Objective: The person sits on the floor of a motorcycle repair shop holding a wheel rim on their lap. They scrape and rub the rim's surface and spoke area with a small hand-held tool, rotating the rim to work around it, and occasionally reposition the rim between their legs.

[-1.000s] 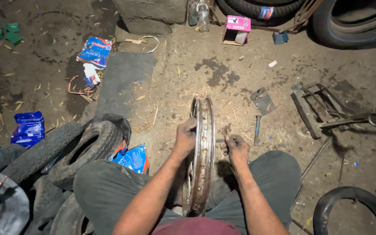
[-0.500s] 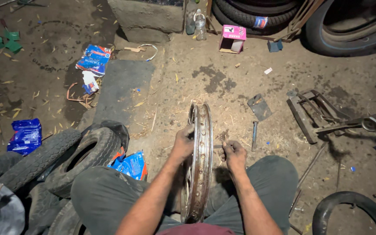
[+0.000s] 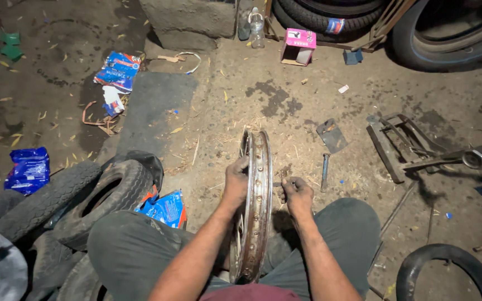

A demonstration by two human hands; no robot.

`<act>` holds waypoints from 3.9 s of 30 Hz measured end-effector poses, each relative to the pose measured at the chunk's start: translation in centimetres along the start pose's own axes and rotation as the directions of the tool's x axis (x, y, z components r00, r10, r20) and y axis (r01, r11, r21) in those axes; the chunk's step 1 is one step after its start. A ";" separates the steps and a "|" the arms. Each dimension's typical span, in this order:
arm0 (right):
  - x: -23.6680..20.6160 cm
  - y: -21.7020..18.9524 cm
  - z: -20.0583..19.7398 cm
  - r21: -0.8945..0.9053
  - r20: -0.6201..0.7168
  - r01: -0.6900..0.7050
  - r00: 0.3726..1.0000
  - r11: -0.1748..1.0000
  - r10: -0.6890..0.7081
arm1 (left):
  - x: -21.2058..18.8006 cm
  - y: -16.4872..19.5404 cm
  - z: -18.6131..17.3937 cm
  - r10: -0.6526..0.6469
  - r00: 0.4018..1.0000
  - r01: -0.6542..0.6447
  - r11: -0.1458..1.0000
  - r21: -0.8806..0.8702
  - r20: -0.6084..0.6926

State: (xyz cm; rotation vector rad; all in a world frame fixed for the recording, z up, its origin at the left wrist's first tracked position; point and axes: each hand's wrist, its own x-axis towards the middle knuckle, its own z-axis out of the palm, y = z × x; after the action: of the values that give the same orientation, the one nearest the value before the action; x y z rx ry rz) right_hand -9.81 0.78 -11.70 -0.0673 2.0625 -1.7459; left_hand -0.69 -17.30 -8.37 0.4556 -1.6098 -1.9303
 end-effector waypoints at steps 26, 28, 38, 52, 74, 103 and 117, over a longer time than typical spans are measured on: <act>-0.8 -1.0 0.6 -0.072 0.042 0.007 0.999 0.997 -0.004 | -0.3 2.2 -0.3 -0.127 0.988 0.129 0.991 -0.019 0.092; -0.8 -0.9 0.5 -0.106 0.035 0.019 0.999 0.994 -0.015 | -0.4 2.1 -0.2 0.022 0.999 -0.023 1.000 0.016 0.049; -0.8 -0.9 0.5 -0.090 0.044 0.043 0.998 0.995 -0.040 | -0.5 2.0 0.0 -0.128 0.992 0.128 0.990 -0.062 0.011; -0.7 -0.5 0.4 -0.100 0.048 0.015 0.999 0.995 -0.010 | -0.6 2.4 -0.2 0.003 0.995 -0.010 0.997 0.076 0.097; 0.1 -2.0 3.3 0.639 0.624 -0.443 0.777 0.629 -0.087 | -0.7 4.0 -1.0 -0.028 1.000 0.026 0.990 0.142 0.008; 1.6 0.1 5.6 0.668 0.600 -0.345 0.774 0.659 -0.202 | -1.5 9.4 3.8 0.102 0.995 -0.060 0.672 0.738 -0.012; 1.4 0.5 5.3 0.662 0.593 -0.379 0.793 0.647 -0.142 | -1.9 9.2 4.0 0.139 0.990 -0.075 0.671 0.737 -0.026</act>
State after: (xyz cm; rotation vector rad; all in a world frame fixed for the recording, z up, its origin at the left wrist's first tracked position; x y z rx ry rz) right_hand -9.06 -4.48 -13.13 -0.1873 0.7488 -2.0127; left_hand 0.32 -13.99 1.21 0.7184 -2.2716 -1.0686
